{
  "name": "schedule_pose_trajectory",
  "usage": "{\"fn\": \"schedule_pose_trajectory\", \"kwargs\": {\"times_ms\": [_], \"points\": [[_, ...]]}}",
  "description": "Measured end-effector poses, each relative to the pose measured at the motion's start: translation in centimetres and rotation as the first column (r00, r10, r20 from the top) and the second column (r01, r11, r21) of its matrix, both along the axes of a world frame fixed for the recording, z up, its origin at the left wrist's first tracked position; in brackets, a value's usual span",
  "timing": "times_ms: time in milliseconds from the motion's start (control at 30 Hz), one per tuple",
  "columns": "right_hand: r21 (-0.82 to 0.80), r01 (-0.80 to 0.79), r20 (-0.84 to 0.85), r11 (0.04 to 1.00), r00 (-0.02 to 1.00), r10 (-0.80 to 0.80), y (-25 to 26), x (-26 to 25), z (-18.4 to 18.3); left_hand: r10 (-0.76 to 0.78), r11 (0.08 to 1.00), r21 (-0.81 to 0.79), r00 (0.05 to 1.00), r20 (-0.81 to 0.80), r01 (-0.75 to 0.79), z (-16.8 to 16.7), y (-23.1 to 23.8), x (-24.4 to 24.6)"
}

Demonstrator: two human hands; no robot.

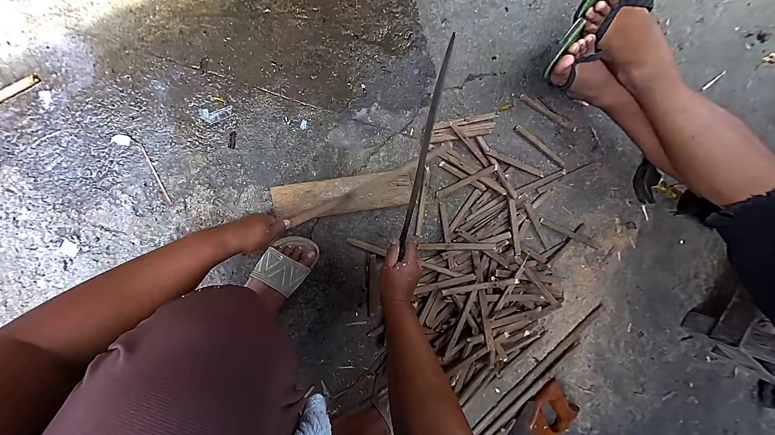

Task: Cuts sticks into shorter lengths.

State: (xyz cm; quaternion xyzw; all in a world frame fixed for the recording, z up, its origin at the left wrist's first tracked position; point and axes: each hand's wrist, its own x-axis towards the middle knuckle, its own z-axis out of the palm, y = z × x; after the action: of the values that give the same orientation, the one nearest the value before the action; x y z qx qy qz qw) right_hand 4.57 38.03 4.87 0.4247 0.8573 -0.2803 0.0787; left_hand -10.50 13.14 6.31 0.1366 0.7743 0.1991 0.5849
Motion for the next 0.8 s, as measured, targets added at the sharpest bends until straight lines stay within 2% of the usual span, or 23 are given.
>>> {"fn": "schedule_pose_trajectory", "kwargs": {"times_ms": [67, 133, 167, 267, 333, 500, 633, 700, 800], "points": [[-0.013, -0.019, 0.069, 1.0, 0.997, 0.02, 0.1, -0.2, 0.3, -0.181, 0.981, -0.086, 0.978, -0.108, 0.172, 2.1, 0.3, -0.8], [-0.023, -0.008, 0.088, 1.0, 0.996, 0.01, 0.2, -0.2, 0.4, -0.237, 0.963, -0.186, 0.94, -0.245, 0.194, 3.2, 0.7, 0.0], [-0.028, 0.012, 0.068, 1.0, 0.998, -0.011, 0.3, -0.1, 0.3, -0.193, 0.976, -0.161, 0.934, -0.302, 0.15, 3.0, 0.7, 0.4], [-0.051, 0.084, -0.074, 0.995, 0.993, -0.087, 0.2, 0.4, -0.2, 0.048, 0.996, 0.09, 0.916, -0.399, -0.013, 1.3, 0.0, 1.6], [-0.048, 0.091, -0.153, 0.995, 0.983, -0.098, 0.1, 0.7, -0.5, 0.102, 0.987, 0.155, 0.912, -0.396, -0.043, 0.4, -0.5, 2.1], [-0.059, 0.031, -0.083, 0.998, 0.996, -0.036, -0.3, -0.1, 0.6, -0.064, 0.998, -0.042, 0.935, -0.349, 0.053, -1.6, -1.4, 2.1], [-0.052, 0.014, -0.157, 0.999, 0.987, -0.022, -0.8, 0.0, 0.4, -0.013, 0.997, 0.058, 0.883, -0.47, 0.045, -1.7, -1.9, 2.7], [-0.055, 0.009, -0.192, 0.998, 0.981, -0.019, -0.9, 0.1, 0.3, 0.023, 0.996, 0.087, 0.883, -0.469, 0.02, -2.0, -2.0, 2.4], [-0.059, 0.002, -0.157, 0.998, 0.987, -0.011, -0.8, 0.1, 0.4, -0.029, 0.999, 0.0, 0.908, -0.418, 0.032, -2.8, -2.2, 1.6]]}}
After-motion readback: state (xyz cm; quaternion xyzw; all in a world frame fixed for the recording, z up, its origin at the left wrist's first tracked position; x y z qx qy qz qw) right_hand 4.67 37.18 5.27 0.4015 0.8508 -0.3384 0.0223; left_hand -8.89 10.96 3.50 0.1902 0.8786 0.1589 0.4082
